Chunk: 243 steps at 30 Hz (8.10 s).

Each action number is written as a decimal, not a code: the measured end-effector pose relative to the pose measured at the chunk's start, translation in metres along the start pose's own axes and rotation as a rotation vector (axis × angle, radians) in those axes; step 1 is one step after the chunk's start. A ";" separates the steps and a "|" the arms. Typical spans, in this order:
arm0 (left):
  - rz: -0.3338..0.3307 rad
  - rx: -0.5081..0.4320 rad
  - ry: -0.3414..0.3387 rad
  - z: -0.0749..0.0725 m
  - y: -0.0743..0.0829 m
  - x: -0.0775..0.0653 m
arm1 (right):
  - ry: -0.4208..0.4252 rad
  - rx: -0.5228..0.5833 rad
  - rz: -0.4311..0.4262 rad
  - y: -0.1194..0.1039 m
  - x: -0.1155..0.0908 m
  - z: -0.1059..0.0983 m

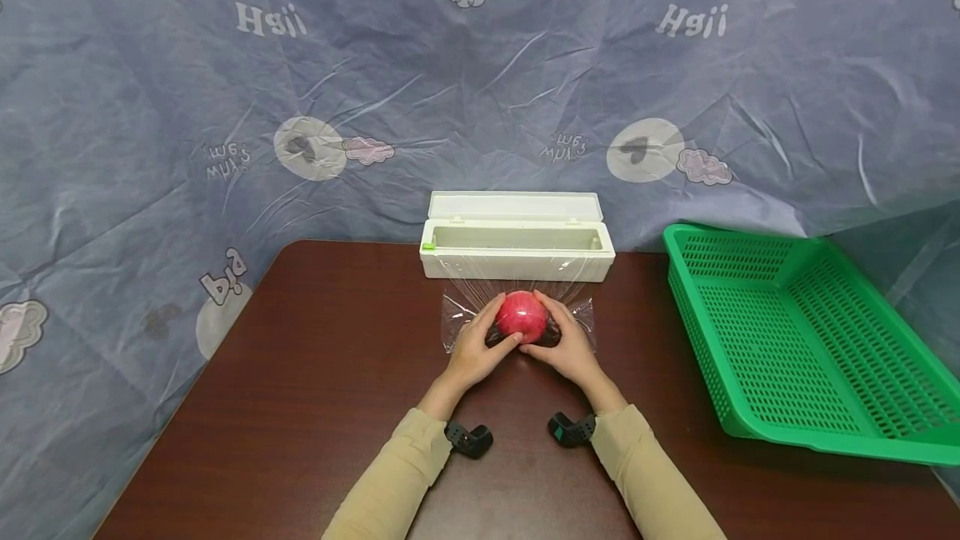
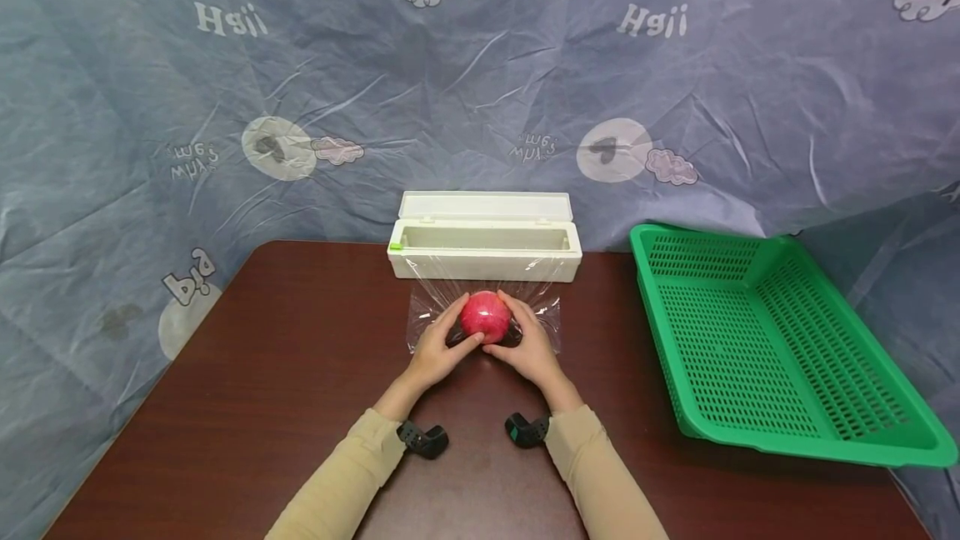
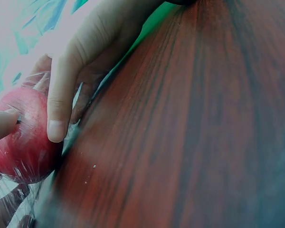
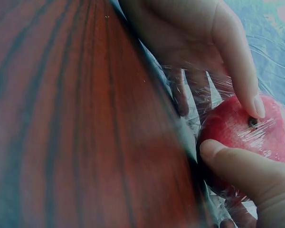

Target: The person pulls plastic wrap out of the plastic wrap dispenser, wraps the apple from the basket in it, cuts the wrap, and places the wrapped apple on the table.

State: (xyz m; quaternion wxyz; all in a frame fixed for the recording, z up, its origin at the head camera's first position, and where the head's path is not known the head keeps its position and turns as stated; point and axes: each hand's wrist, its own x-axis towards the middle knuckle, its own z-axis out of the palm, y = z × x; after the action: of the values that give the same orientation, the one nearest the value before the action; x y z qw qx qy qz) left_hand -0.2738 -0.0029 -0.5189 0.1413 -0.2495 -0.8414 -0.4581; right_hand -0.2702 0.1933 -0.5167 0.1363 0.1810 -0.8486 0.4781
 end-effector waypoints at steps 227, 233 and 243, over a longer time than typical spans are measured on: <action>0.153 0.112 0.004 -0.003 0.003 -0.008 | -0.053 -0.067 -0.003 -0.005 -0.006 -0.005; 0.126 0.098 -0.032 -0.003 0.004 -0.008 | -0.057 -0.050 0.016 -0.004 -0.007 -0.005; 0.022 0.049 -0.057 -0.002 0.002 -0.008 | -0.080 0.051 0.047 -0.026 -0.011 -0.010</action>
State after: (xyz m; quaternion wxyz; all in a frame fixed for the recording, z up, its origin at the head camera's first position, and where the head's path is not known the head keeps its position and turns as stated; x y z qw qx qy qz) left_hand -0.2660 -0.0059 -0.5206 0.1282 -0.2684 -0.8531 -0.4286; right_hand -0.2488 0.1918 -0.4960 0.0864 0.1834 -0.8448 0.4952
